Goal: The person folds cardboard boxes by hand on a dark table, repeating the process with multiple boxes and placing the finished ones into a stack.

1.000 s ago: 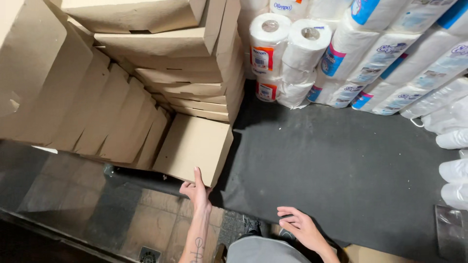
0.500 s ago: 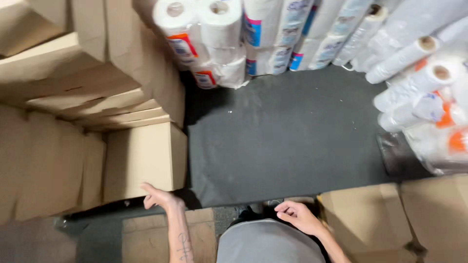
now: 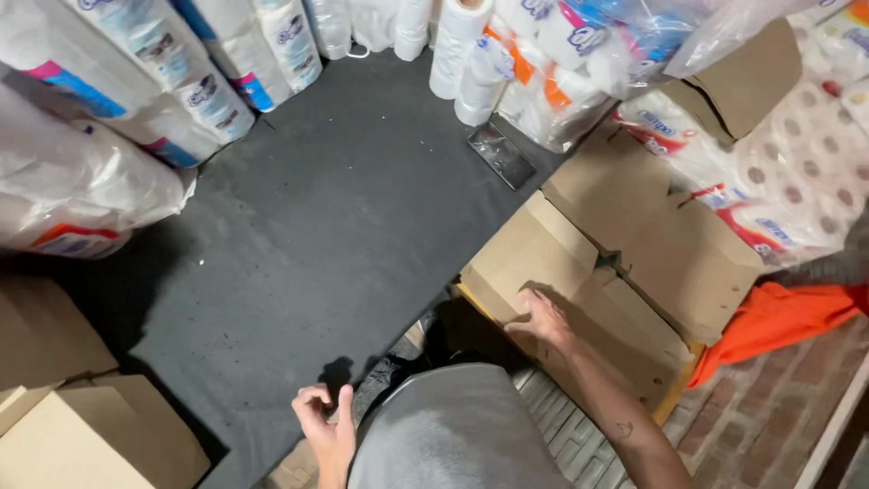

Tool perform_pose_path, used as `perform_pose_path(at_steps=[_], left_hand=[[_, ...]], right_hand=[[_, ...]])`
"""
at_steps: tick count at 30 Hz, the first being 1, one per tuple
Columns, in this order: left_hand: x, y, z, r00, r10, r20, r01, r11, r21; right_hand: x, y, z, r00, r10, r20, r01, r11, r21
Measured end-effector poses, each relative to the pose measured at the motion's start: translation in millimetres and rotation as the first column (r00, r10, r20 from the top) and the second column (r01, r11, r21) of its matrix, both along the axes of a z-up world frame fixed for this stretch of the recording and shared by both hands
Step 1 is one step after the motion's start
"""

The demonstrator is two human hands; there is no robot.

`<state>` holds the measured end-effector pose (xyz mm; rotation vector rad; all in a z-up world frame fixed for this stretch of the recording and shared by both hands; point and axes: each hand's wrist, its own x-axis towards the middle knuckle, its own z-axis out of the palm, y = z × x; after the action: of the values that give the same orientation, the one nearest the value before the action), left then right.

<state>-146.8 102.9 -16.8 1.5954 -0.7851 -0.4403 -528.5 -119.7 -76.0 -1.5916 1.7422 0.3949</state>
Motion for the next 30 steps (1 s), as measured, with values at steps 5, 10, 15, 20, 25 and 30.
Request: perform_pose_path(at_steps=[5, 10, 15, 20, 25, 30], left_hand=[[16, -36, 23, 0.919, -0.342, -0.197, 0.387, 0.878, 0.282], [20, -70, 43, 0.749, -0.661, 0.045, 0.592, 0.699, 0.401], [17, -88, 43, 0.652, -0.749, 0.115, 0.643, 0.627, 0.439], [13, -94, 37, 0.59, -0.802, 0.096, 0.676, 0.555, 0.484], [14, -96, 36, 0.566, -0.815, 0.122, 0.688, 0.549, 0.474], [15, -98, 41, 0.611, -0.786, 0.094, 0.681, 0.583, 0.442]], right_hand=[[-20, -4, -11, 0.979, 0.013, 0.202, -0.01, 1.0, -0.014], [-56, 9, -51, 0.967, -0.024, 0.252, 0.097, 0.955, -0.281], [-59, 43, -14, 0.949, -0.107, 0.297, 0.263, 0.792, -0.552], [-77, 73, -28, 0.781, -0.452, 0.432, 0.624, 0.53, -0.574], [-71, 80, 17, 0.671, -0.296, 0.68, 0.726, 0.076, -0.683], [-28, 62, 55, 0.855, 0.196, 0.48, 0.496, -0.044, -0.867]])
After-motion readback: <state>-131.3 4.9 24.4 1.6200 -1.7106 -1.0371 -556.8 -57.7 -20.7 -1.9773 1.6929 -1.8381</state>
